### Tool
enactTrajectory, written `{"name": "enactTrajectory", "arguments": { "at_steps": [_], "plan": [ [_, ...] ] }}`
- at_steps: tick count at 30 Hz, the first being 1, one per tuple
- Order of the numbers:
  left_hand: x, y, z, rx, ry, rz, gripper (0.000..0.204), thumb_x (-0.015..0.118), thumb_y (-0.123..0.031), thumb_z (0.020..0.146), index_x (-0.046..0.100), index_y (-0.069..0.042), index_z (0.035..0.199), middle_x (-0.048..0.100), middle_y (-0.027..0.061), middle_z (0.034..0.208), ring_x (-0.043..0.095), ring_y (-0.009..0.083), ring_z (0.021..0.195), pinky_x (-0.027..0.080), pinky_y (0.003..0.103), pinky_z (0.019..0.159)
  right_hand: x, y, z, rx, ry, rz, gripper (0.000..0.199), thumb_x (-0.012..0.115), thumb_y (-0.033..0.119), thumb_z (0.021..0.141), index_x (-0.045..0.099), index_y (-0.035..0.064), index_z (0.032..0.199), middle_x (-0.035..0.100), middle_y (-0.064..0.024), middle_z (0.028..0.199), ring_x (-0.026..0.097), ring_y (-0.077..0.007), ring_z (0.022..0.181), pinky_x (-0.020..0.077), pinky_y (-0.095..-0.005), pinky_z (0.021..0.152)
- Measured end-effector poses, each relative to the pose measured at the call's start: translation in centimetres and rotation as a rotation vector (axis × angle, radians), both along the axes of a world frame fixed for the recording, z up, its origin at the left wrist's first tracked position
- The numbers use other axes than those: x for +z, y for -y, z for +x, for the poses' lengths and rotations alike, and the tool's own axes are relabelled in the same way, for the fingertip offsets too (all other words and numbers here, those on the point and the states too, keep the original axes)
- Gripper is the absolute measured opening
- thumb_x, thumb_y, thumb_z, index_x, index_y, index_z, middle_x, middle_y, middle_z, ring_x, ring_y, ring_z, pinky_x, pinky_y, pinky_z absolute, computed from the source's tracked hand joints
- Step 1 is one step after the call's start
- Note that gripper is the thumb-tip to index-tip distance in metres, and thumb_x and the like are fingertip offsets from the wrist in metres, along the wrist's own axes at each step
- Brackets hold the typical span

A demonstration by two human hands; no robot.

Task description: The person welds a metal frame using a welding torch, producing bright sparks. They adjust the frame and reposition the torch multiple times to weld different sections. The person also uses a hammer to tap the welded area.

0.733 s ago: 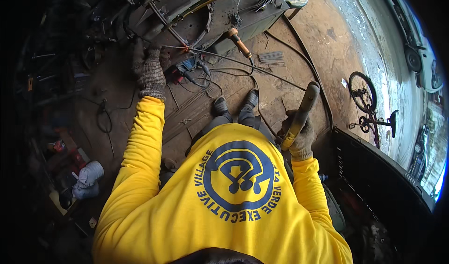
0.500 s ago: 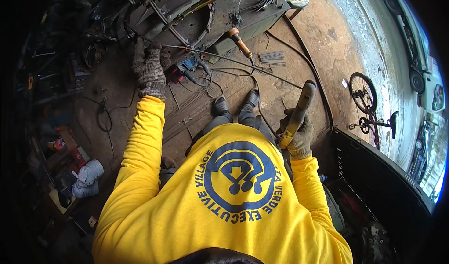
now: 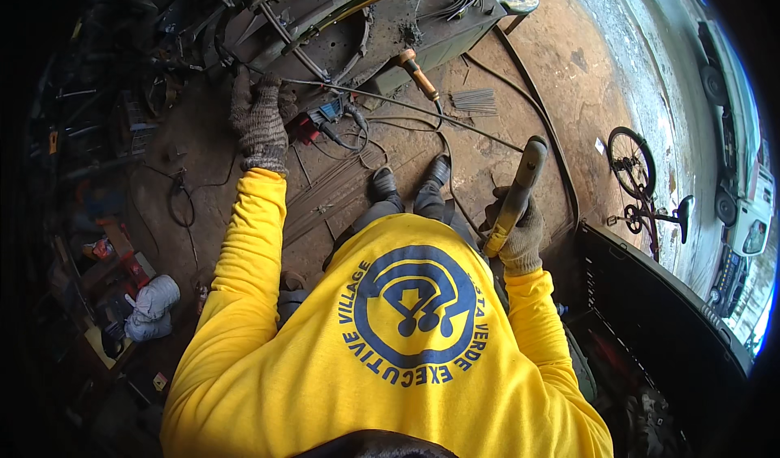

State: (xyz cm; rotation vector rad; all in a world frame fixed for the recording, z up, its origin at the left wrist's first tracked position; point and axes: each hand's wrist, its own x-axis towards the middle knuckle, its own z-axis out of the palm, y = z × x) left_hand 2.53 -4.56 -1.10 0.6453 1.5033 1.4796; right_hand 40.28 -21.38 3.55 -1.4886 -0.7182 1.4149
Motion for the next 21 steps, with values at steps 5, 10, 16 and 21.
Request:
{"name": "enactTrajectory", "arguments": {
  "at_steps": [5,10,16,21],
  "plan": [
    [-0.7,-0.4,-0.6,-0.015,-0.199,0.05,0.074,0.078,-0.018,0.087,0.041,-0.009,0.151,0.065,0.007,0.101,0.065,0.0137,0.077,0.055,0.029,0.06,-0.7,0.0,0.5,0.004,-0.034,0.004,0.037,0.077,0.008,0.081,0.061,-0.0004,0.113,0.061,-0.0024,0.077,0.061,-0.0128,0.063,0.0533,-0.0281,0.06],
    [0.4,-0.1,0.3,0.04,-0.025,-0.004,0.07,0.076,-0.014,0.089,0.042,-0.011,0.151,0.067,0.0043,0.09,0.062,0.0118,0.065,0.052,0.028,0.056,-0.7,-0.2,0.5,0.016,0.001,0.032,0.036,0.075,0.01,0.082,0.06,-0.0006,0.113,0.06,-0.0034,0.076,0.061,-0.0134,0.063,0.0537,-0.0289,0.06],
    [0.2,-0.1,-0.2,0.003,-0.055,-0.031,0.071,0.074,-0.014,0.09,0.039,-0.01,0.152,0.067,0.0053,0.088,0.062,0.012,0.063,0.052,0.028,0.055,1.1,-1.0,0.1,0.017,-0.026,-0.179,0.036,0.075,0.01,0.082,0.06,-0.0007,0.113,0.061,-0.0032,0.077,0.061,-0.0135,0.063,0.0545,-0.0288,0.06],
    [0.1,-0.1,-0.1,-0.004,-0.03,-0.02,0.071,0.073,-0.013,0.091,0.037,-0.01,0.153,0.068,0.0067,0.088,0.063,0.0122,0.063,0.052,0.027,0.054,0.7,-0.8,0.2,0.01,0.045,-0.08,0.042,0.079,0.012,0.079,0.061,-0.0001,0.114,0.063,-0.0025,0.08,0.061,-0.0122,0.067,0.0549,-0.028,0.063]
  ]
}}
